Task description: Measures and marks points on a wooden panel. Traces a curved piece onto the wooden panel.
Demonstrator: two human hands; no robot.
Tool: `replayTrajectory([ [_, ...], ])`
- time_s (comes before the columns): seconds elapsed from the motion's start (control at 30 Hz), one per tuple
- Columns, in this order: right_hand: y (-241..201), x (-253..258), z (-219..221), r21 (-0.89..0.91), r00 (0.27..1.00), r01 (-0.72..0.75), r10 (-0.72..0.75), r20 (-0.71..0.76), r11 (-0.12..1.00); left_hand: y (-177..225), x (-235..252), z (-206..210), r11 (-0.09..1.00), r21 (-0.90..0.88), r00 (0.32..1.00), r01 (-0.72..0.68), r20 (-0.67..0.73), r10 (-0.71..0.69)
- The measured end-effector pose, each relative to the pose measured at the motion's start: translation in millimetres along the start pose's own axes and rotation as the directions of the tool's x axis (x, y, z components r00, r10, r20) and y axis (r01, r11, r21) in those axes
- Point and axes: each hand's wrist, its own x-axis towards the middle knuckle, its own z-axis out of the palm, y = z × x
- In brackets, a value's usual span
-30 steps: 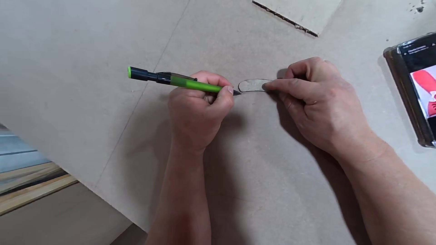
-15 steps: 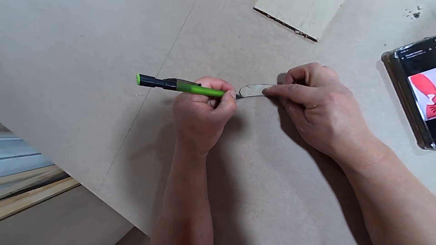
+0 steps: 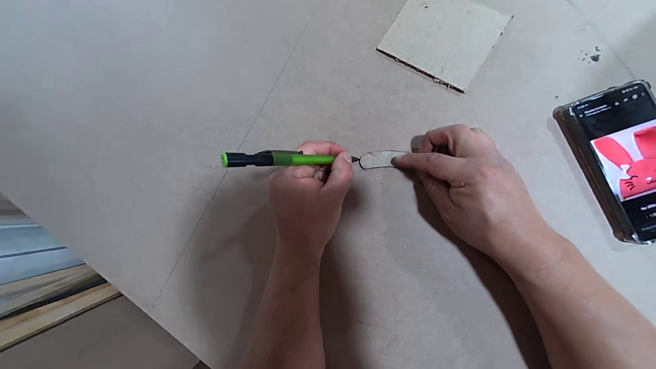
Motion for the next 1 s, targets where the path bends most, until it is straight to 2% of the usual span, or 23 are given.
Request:
replayTrajectory([
  [0.37,0.0,-2.2,1.0,0.016,1.0,0.002,-0.002,0.001,1.0,-1.4,1.6,1.0,0.998,0.007,0.995,-0.065,0.074,0.064],
  [0.67,-0.2,-1.6,0.6,0.017,1.0,0.001,-0.001,0.0,1.0,2.3,3.8,3.0,0.997,0.045,0.995,-0.061,0.082,0.057],
  [0.87,-0.2,-2.1,1.1,0.012,1.0,0.005,-0.005,0.001,1.0,3.2,4.1,3.9,0.999,0.054,1.0,0.008,0.019,-0.009],
  [1.0,-0.5,-2.2,0.6,0.016,1.0,0.002,-0.002,-0.001,1.0,5.4,8.2,4.2,0.999,0.03,0.998,0.027,0.049,-0.028],
])
